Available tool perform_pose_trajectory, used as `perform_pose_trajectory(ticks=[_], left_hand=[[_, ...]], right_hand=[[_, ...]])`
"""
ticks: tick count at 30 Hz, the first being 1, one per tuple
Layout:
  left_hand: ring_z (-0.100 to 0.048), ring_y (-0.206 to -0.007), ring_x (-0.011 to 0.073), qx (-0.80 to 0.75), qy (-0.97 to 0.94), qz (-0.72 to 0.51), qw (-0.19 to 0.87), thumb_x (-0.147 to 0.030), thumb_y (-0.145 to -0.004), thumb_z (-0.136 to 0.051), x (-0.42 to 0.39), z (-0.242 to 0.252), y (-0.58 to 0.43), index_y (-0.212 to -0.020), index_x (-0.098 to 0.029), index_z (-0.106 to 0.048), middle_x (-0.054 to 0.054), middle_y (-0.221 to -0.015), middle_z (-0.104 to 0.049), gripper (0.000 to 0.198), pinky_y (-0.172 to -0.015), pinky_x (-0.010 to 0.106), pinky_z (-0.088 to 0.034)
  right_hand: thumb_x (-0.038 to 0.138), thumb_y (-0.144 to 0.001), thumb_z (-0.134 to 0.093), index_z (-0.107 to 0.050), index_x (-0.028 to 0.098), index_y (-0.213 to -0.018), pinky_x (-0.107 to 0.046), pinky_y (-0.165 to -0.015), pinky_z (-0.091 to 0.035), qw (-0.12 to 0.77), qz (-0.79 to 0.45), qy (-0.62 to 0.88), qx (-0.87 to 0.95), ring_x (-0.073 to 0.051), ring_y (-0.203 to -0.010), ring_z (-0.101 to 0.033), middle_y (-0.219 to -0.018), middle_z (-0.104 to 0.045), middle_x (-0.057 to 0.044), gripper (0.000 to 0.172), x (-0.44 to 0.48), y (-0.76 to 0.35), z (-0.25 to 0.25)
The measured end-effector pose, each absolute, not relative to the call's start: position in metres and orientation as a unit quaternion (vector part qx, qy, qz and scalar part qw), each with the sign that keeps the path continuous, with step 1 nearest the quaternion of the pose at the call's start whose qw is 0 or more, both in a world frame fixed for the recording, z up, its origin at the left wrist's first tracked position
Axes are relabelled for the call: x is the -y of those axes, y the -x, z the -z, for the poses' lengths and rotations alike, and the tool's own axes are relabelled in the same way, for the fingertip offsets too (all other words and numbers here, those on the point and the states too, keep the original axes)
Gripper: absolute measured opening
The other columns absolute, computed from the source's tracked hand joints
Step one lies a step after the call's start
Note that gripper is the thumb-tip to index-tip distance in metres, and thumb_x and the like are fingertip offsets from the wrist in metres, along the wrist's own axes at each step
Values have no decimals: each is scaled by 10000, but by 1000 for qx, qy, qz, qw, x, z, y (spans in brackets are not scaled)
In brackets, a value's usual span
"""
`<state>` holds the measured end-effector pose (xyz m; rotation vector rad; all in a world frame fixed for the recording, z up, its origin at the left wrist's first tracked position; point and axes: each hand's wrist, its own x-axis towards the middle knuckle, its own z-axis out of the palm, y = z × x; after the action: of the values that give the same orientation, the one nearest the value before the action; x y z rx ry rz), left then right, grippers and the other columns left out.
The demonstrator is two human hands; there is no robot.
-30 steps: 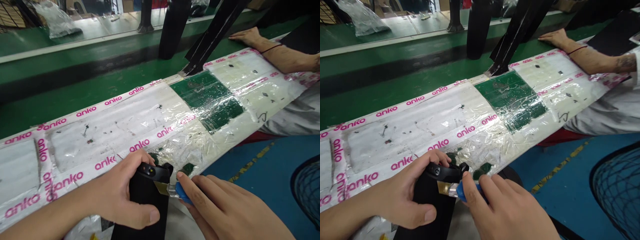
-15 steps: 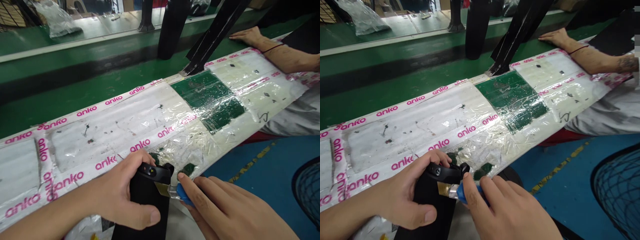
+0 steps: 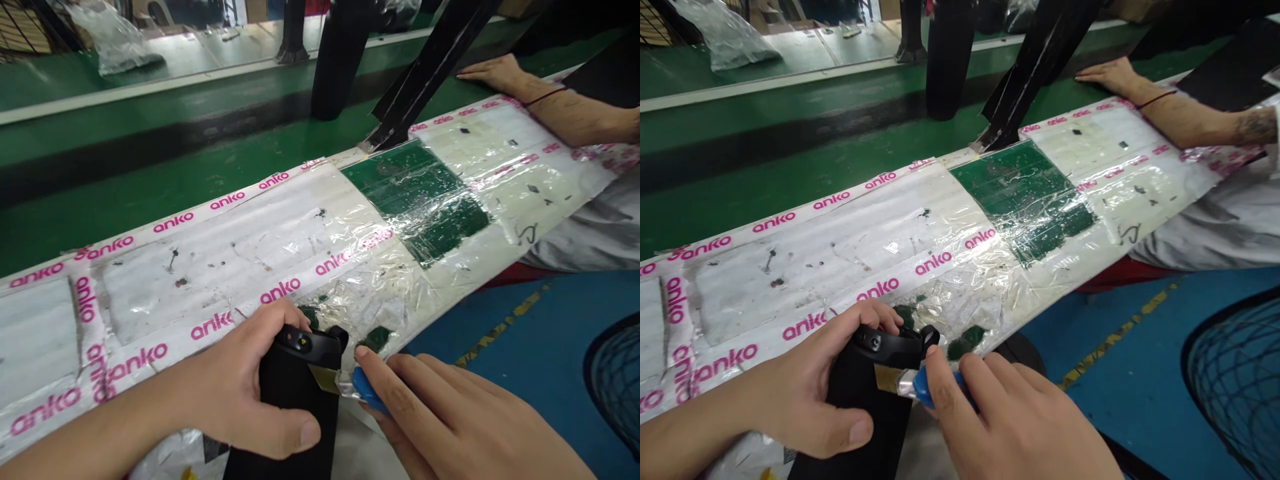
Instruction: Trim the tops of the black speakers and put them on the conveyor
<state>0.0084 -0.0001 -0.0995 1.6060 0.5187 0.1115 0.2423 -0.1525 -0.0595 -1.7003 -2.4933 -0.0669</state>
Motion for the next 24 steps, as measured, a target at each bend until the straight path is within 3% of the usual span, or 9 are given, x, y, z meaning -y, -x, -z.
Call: perform_pose_trajectory(ticks=[10,14,17,24], left_hand=[[-584,-1065,303,-223,-715,-54,660,-492,-723,-863,0,99,-8,-1190,-268,-499,81,-1215,-596,633,-913,424,-547],[-583,-876,232,-238,-696,-14,677,-439,-732,-840,1,92,-9,-1179,-272,-472,46,-1082,-604,603,-727,339,-539],[-501,-719,176,-249,-693,7,677,-403,-698,-819,1,85,-14,-1091,-264,-453,-4,-907,-546,555,-560,276,-443],[-484,-796,213,-271,-735,-8,622,-406,-695,-750,3,71,-28,-906,-247,-418,17,-902,-499,424,-572,303,-425]], right_hand=[[111,-952,-407,-544,115,-1307,-322,-477,-537,42,30,573,818,-213,-619,-673,-831,-681,-57,380,153,-237,66],[93,-867,-457,-549,126,-1226,-321,-467,-505,23,49,591,805,-206,-587,-649,-798,-647,-43,372,157,-234,68],[67,-778,-488,-536,159,-1161,-304,-434,-454,12,30,598,800,-180,-524,-608,-747,-608,-9,397,156,-234,67],[32,-659,-501,-501,234,-946,-309,-349,-318,4,-20,595,804,-167,-395,-570,-635,-585,19,352,144,-237,53]])
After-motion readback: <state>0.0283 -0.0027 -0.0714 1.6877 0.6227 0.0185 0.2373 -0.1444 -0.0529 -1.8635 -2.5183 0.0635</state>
